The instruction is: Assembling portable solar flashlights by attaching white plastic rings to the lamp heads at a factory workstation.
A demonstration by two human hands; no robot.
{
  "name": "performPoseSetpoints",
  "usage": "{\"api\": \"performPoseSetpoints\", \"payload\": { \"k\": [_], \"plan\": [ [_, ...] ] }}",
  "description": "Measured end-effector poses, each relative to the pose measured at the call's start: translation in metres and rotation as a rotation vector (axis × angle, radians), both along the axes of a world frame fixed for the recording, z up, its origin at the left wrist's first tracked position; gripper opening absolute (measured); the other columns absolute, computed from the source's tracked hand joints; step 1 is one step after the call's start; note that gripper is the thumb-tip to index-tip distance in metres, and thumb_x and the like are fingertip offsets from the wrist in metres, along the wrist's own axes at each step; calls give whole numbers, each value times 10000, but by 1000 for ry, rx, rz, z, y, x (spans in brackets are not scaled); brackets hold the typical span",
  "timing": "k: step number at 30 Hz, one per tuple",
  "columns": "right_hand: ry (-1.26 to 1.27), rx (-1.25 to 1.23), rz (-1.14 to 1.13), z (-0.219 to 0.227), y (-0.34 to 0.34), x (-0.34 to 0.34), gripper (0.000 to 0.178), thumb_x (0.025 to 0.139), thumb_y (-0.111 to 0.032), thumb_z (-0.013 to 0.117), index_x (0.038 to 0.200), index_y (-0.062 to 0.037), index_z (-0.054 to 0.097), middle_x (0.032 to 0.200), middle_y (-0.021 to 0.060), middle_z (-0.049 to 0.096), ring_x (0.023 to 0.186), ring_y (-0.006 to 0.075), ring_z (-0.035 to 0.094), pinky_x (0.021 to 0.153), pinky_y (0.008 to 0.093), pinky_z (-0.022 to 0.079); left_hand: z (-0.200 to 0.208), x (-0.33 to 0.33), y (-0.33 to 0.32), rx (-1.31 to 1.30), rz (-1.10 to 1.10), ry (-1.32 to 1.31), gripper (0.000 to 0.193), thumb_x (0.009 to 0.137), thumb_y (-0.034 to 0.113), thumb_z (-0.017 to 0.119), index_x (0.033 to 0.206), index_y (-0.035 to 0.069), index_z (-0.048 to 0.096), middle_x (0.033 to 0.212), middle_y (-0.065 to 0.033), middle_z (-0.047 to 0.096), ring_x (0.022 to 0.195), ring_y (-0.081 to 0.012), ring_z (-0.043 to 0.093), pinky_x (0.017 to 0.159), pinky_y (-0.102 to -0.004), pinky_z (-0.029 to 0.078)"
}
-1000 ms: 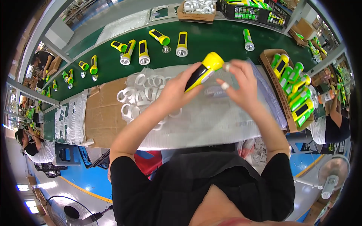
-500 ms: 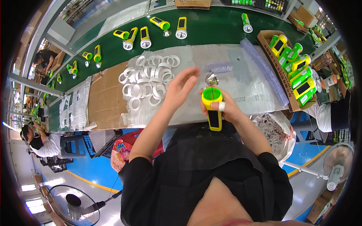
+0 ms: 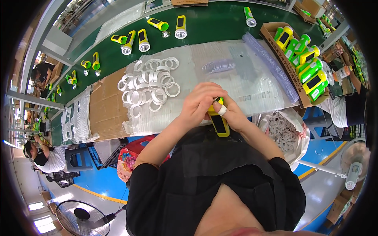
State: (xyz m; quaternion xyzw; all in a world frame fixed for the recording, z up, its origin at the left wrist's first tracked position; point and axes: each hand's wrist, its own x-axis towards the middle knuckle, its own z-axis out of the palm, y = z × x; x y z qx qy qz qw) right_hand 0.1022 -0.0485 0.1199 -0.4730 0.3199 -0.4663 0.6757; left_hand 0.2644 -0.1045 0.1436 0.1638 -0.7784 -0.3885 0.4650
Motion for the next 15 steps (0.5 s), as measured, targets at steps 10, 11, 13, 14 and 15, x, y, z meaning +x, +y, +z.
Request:
{"api": "performPoseSetpoints", "payload": {
  "k": [10, 11, 13, 14, 15],
  "plan": [
    [17, -44, -294, -14, 16, -12, 516, 986, -338, 560, 1365, -40, 375, 1105, 96, 569, 879, 164, 620, 777, 308, 515, -12, -27, -4, -313, -39, -225, 356, 952, 225, 479, 1233, 41, 596, 1315, -117, 573, 1243, -331, 496, 1000, -450, 346],
    [-21, -4, -331, -12, 18, -15, 491, 989, -327, 555, 1357, -46, 390, 1075, 99, 584, 852, 170, 622, 766, 316, 512, -11, -32, -5, -306, -76, -225, 385, 955, 231, 483, 1275, 35, 570, 1345, -125, 551, 1272, -336, 473, 1011, -452, 337],
    [-200, 55, -260, -15, 17, -28, 429, 991, -296, 549, 1327, -60, 427, 974, 105, 606, 790, 172, 611, 725, 312, 497, -24, -44, -21, -238, -21, -192, 442, 974, 277, 473, 1330, 19, 519, 1399, -132, 498, 1319, -350, 422, 1045, -463, 313],
    [-226, 17, -283, -9, 17, -32, 376, 992, -270, 537, 1304, -78, 450, 896, 109, 611, 740, 165, 593, 685, 294, 476, -23, -49, -37, -208, 17, -183, 474, 977, 340, 476, 1353, 54, 501, 1405, -134, 490, 1340, -356, 400, 1071, -474, 294],
    [-184, 12, -342, -8, 18, -35, 399, 996, -322, 515, 1305, -80, 445, 880, 121, 601, 730, 174, 589, 670, 293, 473, -23, -59, -55, -210, 9, -186, 474, 977, 340, 476, 1353, 54, 501, 1405, -134, 490, 1340, -356, 400, 1071, -474, 294]
  ]
}}
